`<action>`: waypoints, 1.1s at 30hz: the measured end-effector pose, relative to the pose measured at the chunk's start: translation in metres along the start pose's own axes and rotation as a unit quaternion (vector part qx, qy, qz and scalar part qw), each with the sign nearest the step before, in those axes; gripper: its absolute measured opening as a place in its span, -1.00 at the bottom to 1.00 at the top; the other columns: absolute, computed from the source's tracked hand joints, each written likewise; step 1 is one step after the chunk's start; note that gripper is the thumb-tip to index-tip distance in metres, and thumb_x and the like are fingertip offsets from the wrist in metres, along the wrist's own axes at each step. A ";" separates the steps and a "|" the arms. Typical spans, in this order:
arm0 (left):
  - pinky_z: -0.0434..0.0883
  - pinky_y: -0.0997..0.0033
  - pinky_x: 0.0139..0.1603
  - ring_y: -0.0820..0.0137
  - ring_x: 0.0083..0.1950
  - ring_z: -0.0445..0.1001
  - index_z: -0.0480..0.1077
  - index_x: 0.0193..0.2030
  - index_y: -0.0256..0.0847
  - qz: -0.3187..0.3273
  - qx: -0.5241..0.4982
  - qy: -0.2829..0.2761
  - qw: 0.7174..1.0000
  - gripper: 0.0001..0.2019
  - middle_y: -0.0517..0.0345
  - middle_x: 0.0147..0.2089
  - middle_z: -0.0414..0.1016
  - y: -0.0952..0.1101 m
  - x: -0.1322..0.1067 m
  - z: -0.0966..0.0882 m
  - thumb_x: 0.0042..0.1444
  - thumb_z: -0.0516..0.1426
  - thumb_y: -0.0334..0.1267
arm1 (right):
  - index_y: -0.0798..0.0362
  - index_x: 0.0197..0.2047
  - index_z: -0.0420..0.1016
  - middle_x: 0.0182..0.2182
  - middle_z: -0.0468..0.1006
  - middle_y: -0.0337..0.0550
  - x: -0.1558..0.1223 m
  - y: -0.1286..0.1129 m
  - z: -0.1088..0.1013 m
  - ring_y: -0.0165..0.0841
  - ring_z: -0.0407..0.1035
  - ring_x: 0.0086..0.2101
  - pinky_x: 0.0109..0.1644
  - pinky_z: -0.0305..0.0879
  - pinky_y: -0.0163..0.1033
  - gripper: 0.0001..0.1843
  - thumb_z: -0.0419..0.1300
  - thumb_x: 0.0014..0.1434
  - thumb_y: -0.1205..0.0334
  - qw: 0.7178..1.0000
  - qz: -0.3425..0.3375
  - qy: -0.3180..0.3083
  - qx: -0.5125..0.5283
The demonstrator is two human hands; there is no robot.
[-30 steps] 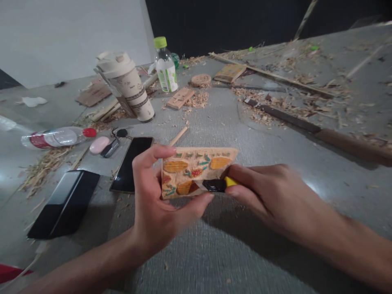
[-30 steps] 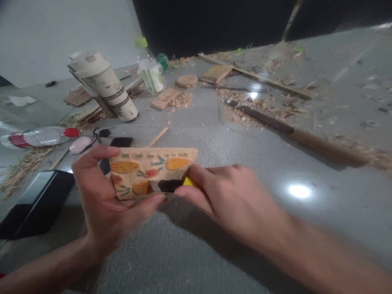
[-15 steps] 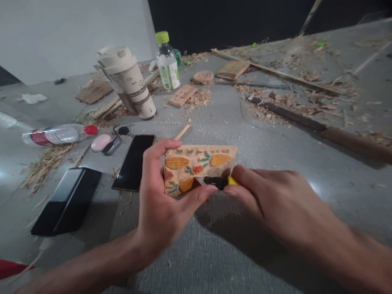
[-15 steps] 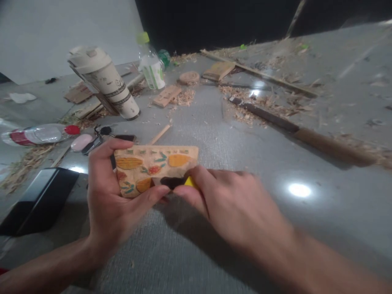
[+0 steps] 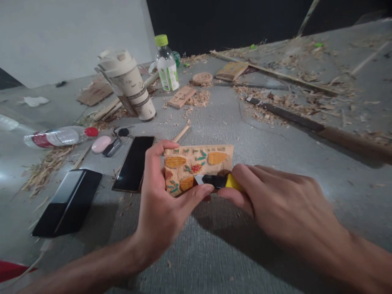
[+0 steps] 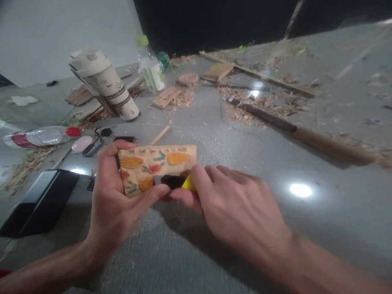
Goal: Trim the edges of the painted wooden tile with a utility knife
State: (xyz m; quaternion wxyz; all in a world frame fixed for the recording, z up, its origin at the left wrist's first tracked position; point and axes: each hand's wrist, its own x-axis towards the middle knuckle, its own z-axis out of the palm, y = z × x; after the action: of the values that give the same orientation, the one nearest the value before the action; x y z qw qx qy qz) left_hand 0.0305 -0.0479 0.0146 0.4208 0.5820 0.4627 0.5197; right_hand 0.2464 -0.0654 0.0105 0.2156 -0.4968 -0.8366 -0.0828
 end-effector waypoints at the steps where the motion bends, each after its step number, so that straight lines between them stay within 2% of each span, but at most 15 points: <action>1: 0.73 0.40 -0.34 0.31 -0.27 0.72 0.27 0.17 -0.02 -0.015 -0.008 0.000 1.000 -0.31 0.24 -0.11 0.60 0.001 0.001 0.000 0.03 0.55 -0.28 | -0.01 -0.30 0.39 -0.56 0.46 -0.22 0.000 0.000 0.000 -0.29 0.34 -0.65 -0.52 -0.14 -0.19 -0.36 -0.17 0.63 -0.24 1.000 -0.001 0.004 -0.005; 8: 0.68 0.49 -0.41 0.32 -0.29 0.72 0.26 0.13 -0.04 -0.034 -0.040 0.031 0.998 -0.25 0.28 -0.16 0.59 0.000 0.004 0.003 -0.11 0.56 -0.40 | 0.00 -0.27 0.40 -0.51 0.47 -0.27 0.003 0.006 0.001 -0.30 0.40 -0.59 -0.50 -0.09 -0.19 -0.38 -0.13 0.62 -0.26 1.000 -0.021 0.008 0.000; 12: 0.71 0.37 -0.46 0.33 -0.40 0.68 0.22 0.14 -0.03 -0.063 -0.078 0.007 0.995 -0.24 0.27 -0.16 0.59 -0.002 0.003 0.005 -0.09 0.53 -0.42 | -0.01 -0.29 0.38 -0.54 0.46 -0.30 0.005 0.013 0.002 -0.34 0.37 -0.63 -0.53 -0.05 -0.22 -0.37 -0.14 0.63 -0.26 0.998 -0.011 -0.012 0.057; 14: 0.73 0.37 -0.43 0.32 -0.36 0.70 0.21 0.14 -0.02 -0.062 -0.082 0.001 0.995 -0.24 0.28 -0.16 0.61 -0.003 0.003 0.005 -0.09 0.53 -0.44 | -0.02 -0.31 0.37 -0.57 0.44 -0.31 0.006 0.014 0.001 -0.35 0.36 -0.65 -0.53 -0.04 -0.23 -0.37 -0.14 0.64 -0.24 0.996 0.004 -0.036 0.086; 19: 0.76 0.46 -0.18 0.34 -0.15 0.76 0.26 0.15 0.02 0.010 -0.055 0.015 0.998 -0.17 0.28 -0.02 0.58 -0.005 0.001 0.005 -0.15 0.58 -0.46 | -0.03 -0.37 0.38 -0.61 0.43 -0.29 0.008 0.014 -0.004 -0.33 0.36 -0.67 -0.53 -0.08 -0.21 -0.31 -0.17 0.64 -0.27 0.988 0.023 -0.092 0.121; 24: 0.76 0.44 -0.21 0.34 -0.16 0.77 0.25 0.19 0.07 0.046 -0.051 -0.012 0.998 -0.17 0.27 0.04 0.56 -0.008 -0.003 0.005 -0.10 0.58 -0.44 | -0.01 -0.33 0.41 -0.59 0.45 -0.29 0.008 0.014 -0.004 -0.33 0.38 -0.66 -0.52 -0.04 -0.21 -0.31 -0.19 0.64 -0.28 0.984 0.008 -0.099 0.147; 28: 0.75 0.44 -0.23 0.35 -0.20 0.76 0.22 0.18 0.07 0.059 -0.042 -0.027 0.997 -0.19 0.31 -0.01 0.56 -0.008 -0.004 0.005 -0.06 0.57 -0.45 | -0.01 -0.33 0.41 -0.60 0.45 -0.31 0.008 0.013 -0.004 -0.33 0.39 -0.67 -0.52 -0.06 -0.21 -0.33 -0.17 0.65 -0.24 0.983 0.007 -0.097 0.156; 33: 0.73 0.50 -0.20 0.41 -0.16 0.73 0.27 0.19 0.02 0.126 0.019 -0.025 0.992 -0.22 0.27 0.05 0.49 -0.013 -0.002 0.001 -0.05 0.56 -0.48 | -0.03 -0.33 0.41 -0.60 0.45 -0.31 0.007 0.014 -0.004 -0.30 0.39 -0.67 -0.51 -0.10 -0.20 -0.31 -0.19 0.64 -0.28 0.982 0.017 -0.114 0.152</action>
State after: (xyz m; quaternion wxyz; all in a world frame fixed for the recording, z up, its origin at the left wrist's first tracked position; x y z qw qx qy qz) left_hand 0.0297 -0.0473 0.0014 0.3528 0.6563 0.3847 0.5448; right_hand 0.2562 -0.0542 0.0158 0.1937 -0.4788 -0.8497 0.1063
